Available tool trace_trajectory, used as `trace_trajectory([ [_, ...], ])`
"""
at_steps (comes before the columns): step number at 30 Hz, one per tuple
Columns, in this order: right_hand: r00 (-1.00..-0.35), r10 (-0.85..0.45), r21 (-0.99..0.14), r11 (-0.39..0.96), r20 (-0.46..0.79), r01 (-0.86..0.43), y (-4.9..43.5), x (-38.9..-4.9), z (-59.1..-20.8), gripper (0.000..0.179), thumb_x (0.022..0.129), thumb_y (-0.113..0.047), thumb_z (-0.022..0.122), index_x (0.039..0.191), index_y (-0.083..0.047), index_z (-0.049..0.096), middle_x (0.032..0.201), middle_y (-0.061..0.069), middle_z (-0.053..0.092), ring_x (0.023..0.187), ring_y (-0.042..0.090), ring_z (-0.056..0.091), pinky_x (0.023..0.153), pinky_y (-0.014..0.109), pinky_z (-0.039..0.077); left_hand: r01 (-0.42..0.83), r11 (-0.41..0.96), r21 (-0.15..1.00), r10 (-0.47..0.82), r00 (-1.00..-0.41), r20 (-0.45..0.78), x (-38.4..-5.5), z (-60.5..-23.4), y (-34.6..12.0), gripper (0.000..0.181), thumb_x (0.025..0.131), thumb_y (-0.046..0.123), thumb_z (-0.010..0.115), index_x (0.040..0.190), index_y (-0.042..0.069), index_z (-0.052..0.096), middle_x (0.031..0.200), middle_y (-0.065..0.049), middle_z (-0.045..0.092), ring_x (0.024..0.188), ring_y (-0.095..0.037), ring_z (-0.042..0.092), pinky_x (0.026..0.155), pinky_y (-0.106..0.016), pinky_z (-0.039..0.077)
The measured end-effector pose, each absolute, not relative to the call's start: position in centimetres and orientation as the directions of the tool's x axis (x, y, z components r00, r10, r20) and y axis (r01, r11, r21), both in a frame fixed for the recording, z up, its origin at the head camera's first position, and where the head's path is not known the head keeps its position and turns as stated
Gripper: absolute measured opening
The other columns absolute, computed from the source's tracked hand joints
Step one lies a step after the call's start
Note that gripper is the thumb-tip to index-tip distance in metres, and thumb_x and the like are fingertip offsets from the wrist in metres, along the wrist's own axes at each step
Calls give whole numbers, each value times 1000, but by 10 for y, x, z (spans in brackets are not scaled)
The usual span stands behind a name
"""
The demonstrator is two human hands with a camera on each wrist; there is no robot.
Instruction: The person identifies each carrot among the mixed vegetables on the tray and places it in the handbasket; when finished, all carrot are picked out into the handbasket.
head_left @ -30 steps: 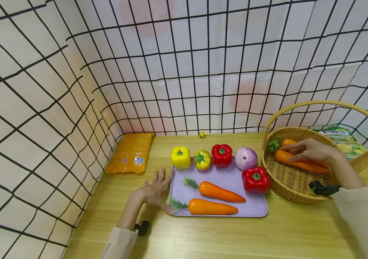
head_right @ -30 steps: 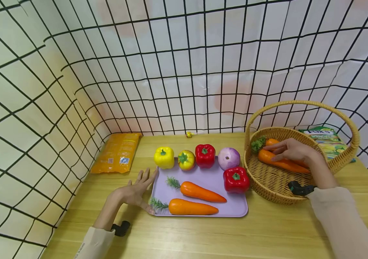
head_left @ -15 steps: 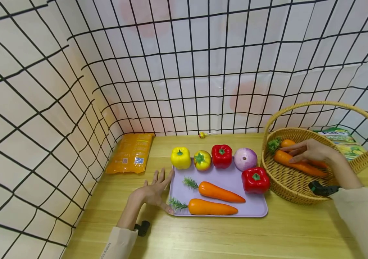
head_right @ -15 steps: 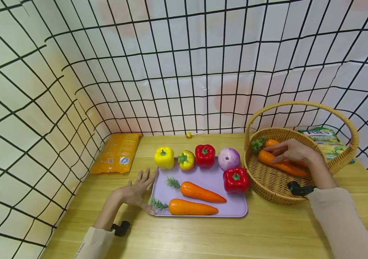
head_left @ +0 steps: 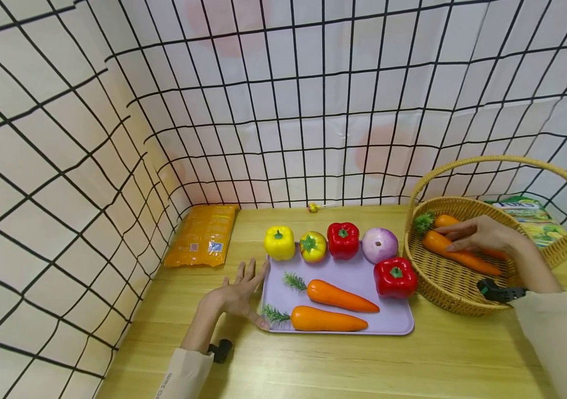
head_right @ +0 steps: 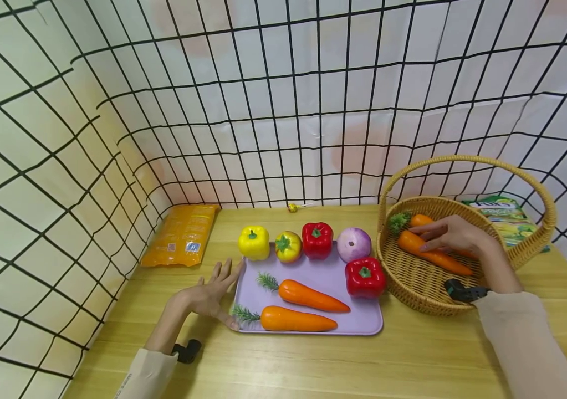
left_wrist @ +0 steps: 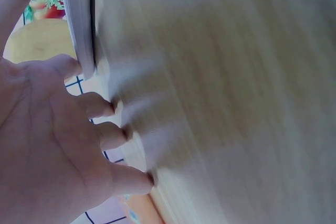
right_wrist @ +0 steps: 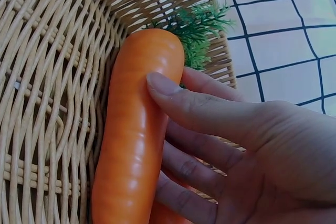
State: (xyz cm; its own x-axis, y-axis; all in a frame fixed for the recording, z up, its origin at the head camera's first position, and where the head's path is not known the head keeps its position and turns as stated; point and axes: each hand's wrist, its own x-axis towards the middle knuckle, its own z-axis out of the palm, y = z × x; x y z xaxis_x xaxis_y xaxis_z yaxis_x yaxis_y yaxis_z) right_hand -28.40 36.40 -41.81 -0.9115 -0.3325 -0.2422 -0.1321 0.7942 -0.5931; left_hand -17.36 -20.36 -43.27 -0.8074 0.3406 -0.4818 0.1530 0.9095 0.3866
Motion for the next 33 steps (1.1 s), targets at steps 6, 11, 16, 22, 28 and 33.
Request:
trace_trajectory([
  [6, -921, -325, -597, 790, -214, -140, 366, -284, -420, 57, 88, -33, 83, 136, -5, 68, 138, 22, 66, 109, 0, 57, 80, 16, 50, 154, 909, 387, 340, -811, -476, -173, -432, -203, 144, 69, 49, 94, 167, 21, -9, 171, -24, -20, 159, -46, -17, 121, -78, 1],
  [11, -920, -322, -623, 773, -223, -119, 366, -284, -420, 57, 88, -31, 83, 136, -4, 68, 138, 22, 66, 104, -10, 54, 80, 15, 51, 154, 908, 389, 340, -813, -473, -172, -431, -203, 144, 69, 50, 94, 167, 21, -8, 171, -24, -19, 159, -46, -17, 121, -78, 1],
  [16, -912, -318, -647, 758, -259, -81, 366, -284, -420, 59, 88, -31, 83, 137, -2, 66, 140, 23, 65, 108, -5, 55, 81, 16, 52, 154, 907, 391, 342, -811, -474, -173, -432, -203, 144, 69, 50, 93, 167, 21, -8, 171, -24, -20, 159, -46, -17, 122, -78, 0],
  [22, -915, -297, -689, 724, -275, -28, 368, -284, -419, 63, 88, -30, 83, 140, -1, 63, 138, 19, 67, 102, -8, 61, 82, 17, 54, 156, 909, 385, 341, -811, -476, -175, -432, -202, 143, 70, 50, 93, 167, 22, -8, 171, -24, -19, 159, -46, -17, 122, -77, 1],
  [28, -924, -303, -696, 716, -231, -61, 369, -282, -404, 62, 91, -32, 80, 143, -5, 61, 135, 5, 72, 102, -15, 63, 85, 12, 52, 149, 914, 377, 331, -811, -482, -175, -433, -202, 143, 70, 51, 93, 167, 22, -8, 171, -22, -19, 159, -44, -17, 122, -77, 0],
  [33, -919, -338, -619, 772, -201, -148, 359, -273, -379, 56, 100, -39, 68, 145, -6, 60, 141, 17, 66, 118, 13, 68, 97, 43, 56, 146, 916, 375, 327, -812, -484, -175, -434, -203, 143, 69, 51, 93, 167, 23, -8, 171, -22, -19, 159, -44, -17, 122, -77, 0],
])
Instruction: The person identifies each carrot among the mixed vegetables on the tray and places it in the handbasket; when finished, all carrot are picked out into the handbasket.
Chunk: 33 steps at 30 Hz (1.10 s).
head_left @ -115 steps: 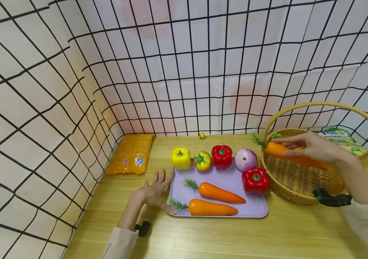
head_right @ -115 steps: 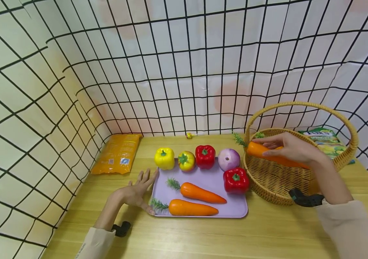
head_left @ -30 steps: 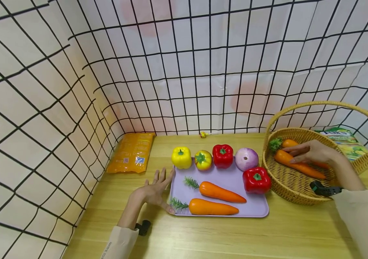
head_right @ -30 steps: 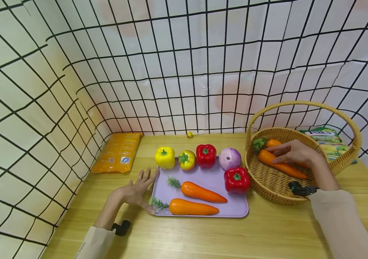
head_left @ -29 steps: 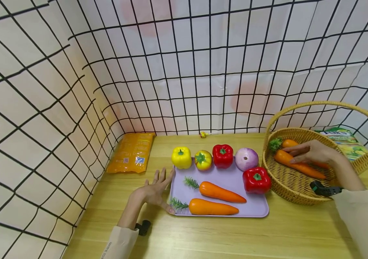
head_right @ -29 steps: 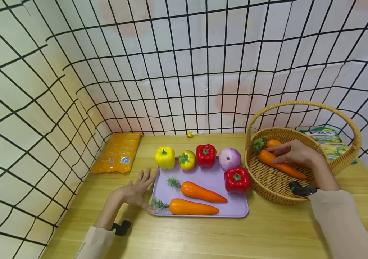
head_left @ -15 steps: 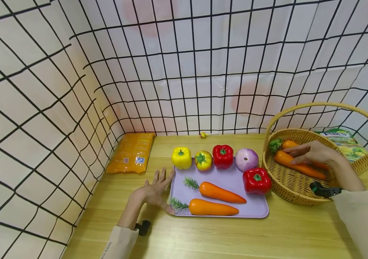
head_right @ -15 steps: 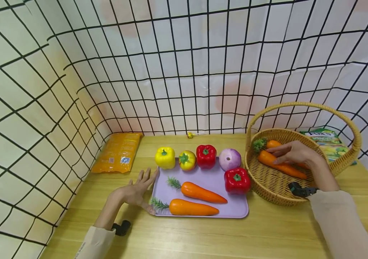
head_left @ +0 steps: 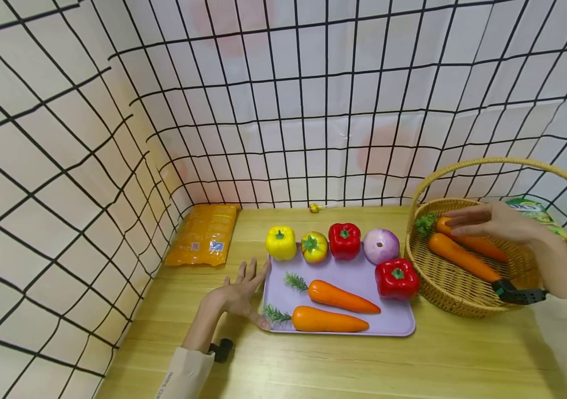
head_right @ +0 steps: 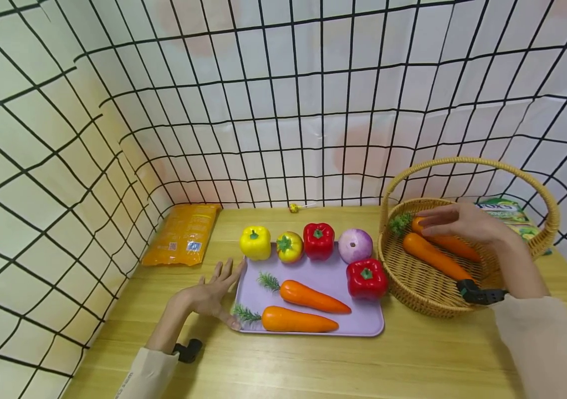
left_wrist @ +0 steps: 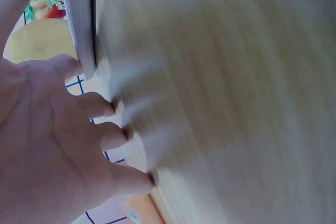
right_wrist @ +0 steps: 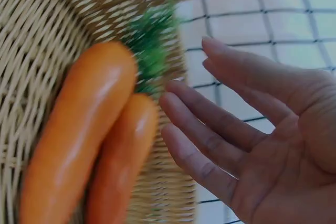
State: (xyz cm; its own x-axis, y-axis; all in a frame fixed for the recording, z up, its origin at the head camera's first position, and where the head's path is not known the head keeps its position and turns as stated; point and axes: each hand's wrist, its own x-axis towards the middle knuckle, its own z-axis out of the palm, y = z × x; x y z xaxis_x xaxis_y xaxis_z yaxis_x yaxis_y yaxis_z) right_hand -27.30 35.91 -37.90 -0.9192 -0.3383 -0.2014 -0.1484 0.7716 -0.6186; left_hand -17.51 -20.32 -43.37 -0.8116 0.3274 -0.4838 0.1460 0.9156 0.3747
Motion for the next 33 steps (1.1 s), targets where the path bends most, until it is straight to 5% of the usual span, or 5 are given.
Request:
trace_trajectory([
  [4, -915, -355, -603, 778, -191, -176, 345, -258, -362, 56, 103, -44, 61, 145, -7, 59, 145, 24, 61, 128, 35, 61, 97, 67, 49, 150, 915, 374, 330, -812, -482, -175, -434, -203, 143, 69, 51, 93, 167, 23, -8, 171, -22, -20, 159, -44, -17, 122, -77, 1],
  [9, -885, -449, -663, 701, -123, -263, 318, -237, -347, 43, 104, -32, 63, 142, -12, 63, 139, 11, 69, 114, -5, 63, 97, 32, 57, 158, 912, 378, 338, -811, -477, -175, -434, -203, 145, 69, 51, 93, 167, 21, -9, 171, -23, -20, 159, -46, -17, 122, -78, 1],
  [13, -855, -514, -716, 623, -71, -315, 290, -217, -339, 38, 102, -26, 66, 140, -21, 65, 134, -4, 72, 115, -6, 64, 92, 15, 53, 158, 913, 376, 337, -811, -479, -175, -433, -203, 144, 70, 51, 93, 167, 22, -10, 171, -23, -21, 159, -45, -18, 122, -77, 0],
  [23, -789, -615, -757, 517, -5, -399, 215, -186, -346, 45, 98, -32, 72, 142, -33, 63, 148, -1, 62, 129, 7, 60, 100, 27, 55, 161, 909, 383, 344, -809, -476, -175, -434, -204, 145, 69, 51, 93, 167, 22, -10, 170, -23, -21, 158, -46, -18, 121, -78, 0],
  [33, -741, -670, -860, 406, -49, -310, 149, -179, -397, 52, 98, -35, 72, 147, -29, 57, 158, 7, 50, 141, 43, 49, 112, 69, 42, 147, 913, 380, 332, -808, -486, -177, -435, -203, 144, 70, 52, 93, 167, 24, -10, 171, -21, -22, 159, -43, -19, 122, -77, -1],
])
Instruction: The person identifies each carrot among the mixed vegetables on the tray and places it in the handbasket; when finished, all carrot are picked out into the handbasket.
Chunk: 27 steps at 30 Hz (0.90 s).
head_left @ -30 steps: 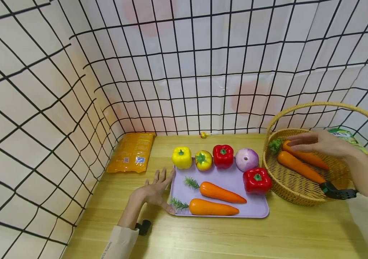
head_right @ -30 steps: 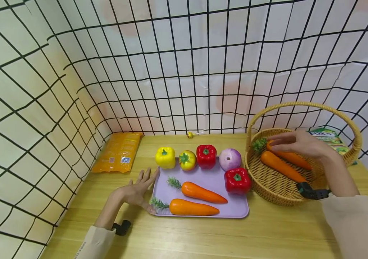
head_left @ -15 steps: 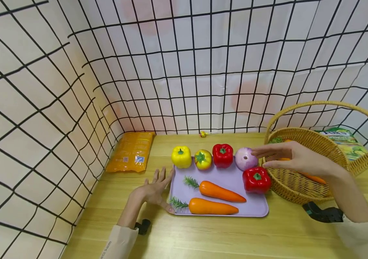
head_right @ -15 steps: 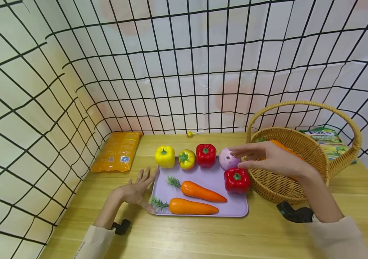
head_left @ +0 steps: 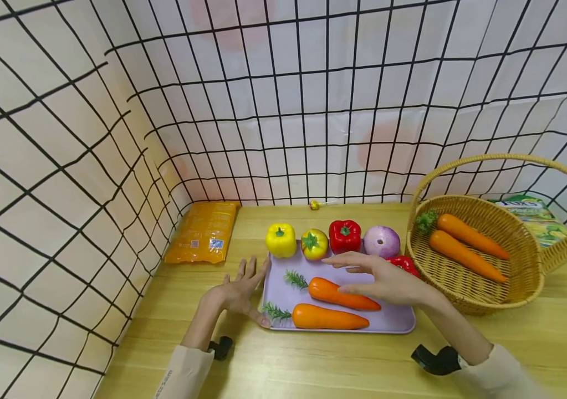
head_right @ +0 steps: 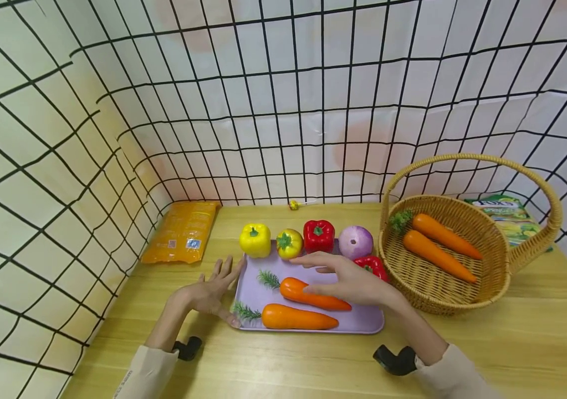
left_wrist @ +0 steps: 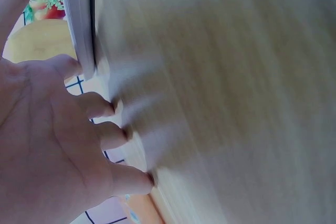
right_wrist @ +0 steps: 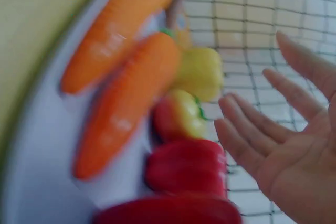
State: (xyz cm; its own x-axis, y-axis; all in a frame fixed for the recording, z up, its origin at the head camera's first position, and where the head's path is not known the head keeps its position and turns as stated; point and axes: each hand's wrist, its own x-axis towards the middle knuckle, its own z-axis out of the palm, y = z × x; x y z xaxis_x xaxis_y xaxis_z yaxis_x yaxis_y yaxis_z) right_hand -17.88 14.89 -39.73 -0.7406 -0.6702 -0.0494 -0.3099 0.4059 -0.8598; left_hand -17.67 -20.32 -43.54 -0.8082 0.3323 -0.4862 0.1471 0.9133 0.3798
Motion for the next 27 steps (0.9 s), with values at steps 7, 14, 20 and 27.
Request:
trace_trajectory([
  [7, -733, -679, -858, 404, -48, -317, 128, -183, -424, 50, 98, -28, 71, 145, -17, 60, 154, 13, 54, 143, 42, 47, 116, 69, 37, 144, 911, 387, 333, -810, -483, -177, -436, -203, 144, 70, 50, 93, 167, 23, -10, 170, -21, -23, 158, -43, -20, 122, -77, -2],
  [14, -737, -674, -839, 429, -52, -334, 116, -188, -437, 47, 97, -19, 73, 141, -9, 63, 142, 11, 65, 132, 35, 60, 114, 63, 44, 149, 912, 381, 334, -810, -482, -177, -436, -204, 143, 70, 51, 92, 167, 23, -10, 170, -21, -23, 159, -43, -20, 122, -76, -1],
  [20, -727, -686, -845, 405, -29, -349, 113, -191, -441, 47, 96, -18, 73, 140, -5, 63, 139, 12, 68, 128, 35, 62, 113, 62, 45, 150, 913, 380, 334, -810, -483, -177, -437, -204, 144, 70, 52, 92, 167, 24, -10, 170, -21, -23, 159, -42, -20, 122, -77, 0],
  [27, -726, -687, -866, 384, -36, -320, 112, -194, -444, 47, 96, -15, 73, 140, -3, 63, 137, 14, 69, 125, 35, 64, 113, 62, 45, 150, 917, 370, 329, -811, -484, -177, -437, -204, 143, 70, 52, 92, 167, 24, -10, 171, -21, -23, 159, -42, -20, 122, -77, 0],
])
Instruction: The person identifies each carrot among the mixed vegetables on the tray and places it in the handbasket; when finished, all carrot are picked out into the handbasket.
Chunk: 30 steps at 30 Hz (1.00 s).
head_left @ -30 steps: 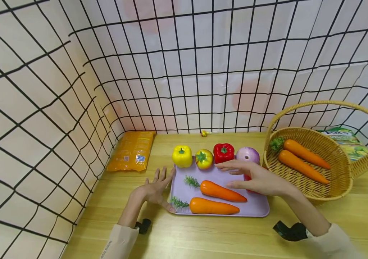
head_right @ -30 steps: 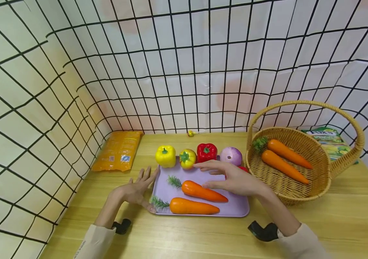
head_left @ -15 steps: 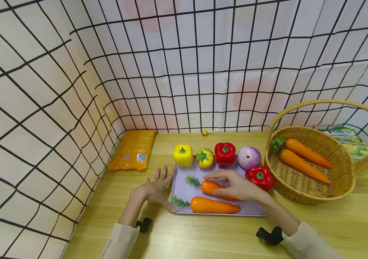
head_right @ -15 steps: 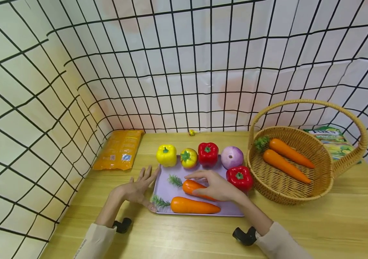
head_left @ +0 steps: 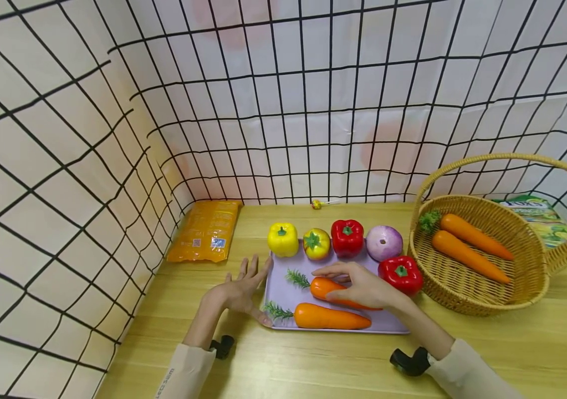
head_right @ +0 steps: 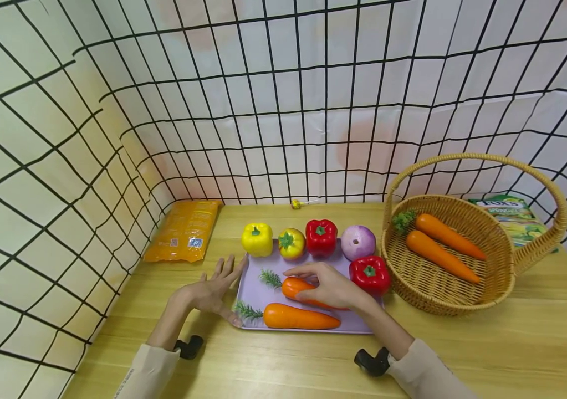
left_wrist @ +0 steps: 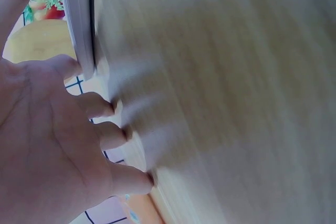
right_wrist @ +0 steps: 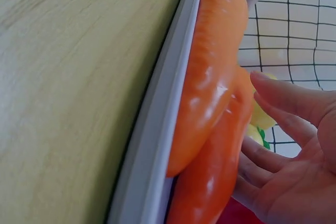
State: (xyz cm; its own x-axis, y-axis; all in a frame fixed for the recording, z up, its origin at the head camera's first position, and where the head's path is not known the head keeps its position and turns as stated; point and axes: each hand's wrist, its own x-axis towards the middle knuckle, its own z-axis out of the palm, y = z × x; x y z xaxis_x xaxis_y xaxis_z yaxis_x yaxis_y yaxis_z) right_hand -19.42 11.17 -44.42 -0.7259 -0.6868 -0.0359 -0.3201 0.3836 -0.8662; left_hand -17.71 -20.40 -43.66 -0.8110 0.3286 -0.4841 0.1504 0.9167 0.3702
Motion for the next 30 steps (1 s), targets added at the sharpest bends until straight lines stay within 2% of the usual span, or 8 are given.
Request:
trace_trajectory([
  [15, -751, -656, -855, 431, -77, -289, 110, -200, -448, 40, 93, -8, 75, 133, -7, 70, 132, 10, 73, 113, 24, 66, 102, 47, 55, 146, 915, 377, 330, -810, -485, -178, -438, -203, 144, 69, 52, 92, 167, 24, -10, 171, -20, -23, 159, -41, -20, 123, -76, -1],
  [30, -748, -660, -839, 445, -72, -313, 108, -199, -447, 40, 93, -9, 76, 132, -8, 71, 130, 9, 74, 110, 23, 67, 101, 45, 55, 154, 915, 372, 333, -809, -484, -177, -436, -204, 144, 70, 52, 92, 167, 23, -11, 171, -21, -22, 159, -43, -20, 122, -77, -1],
])
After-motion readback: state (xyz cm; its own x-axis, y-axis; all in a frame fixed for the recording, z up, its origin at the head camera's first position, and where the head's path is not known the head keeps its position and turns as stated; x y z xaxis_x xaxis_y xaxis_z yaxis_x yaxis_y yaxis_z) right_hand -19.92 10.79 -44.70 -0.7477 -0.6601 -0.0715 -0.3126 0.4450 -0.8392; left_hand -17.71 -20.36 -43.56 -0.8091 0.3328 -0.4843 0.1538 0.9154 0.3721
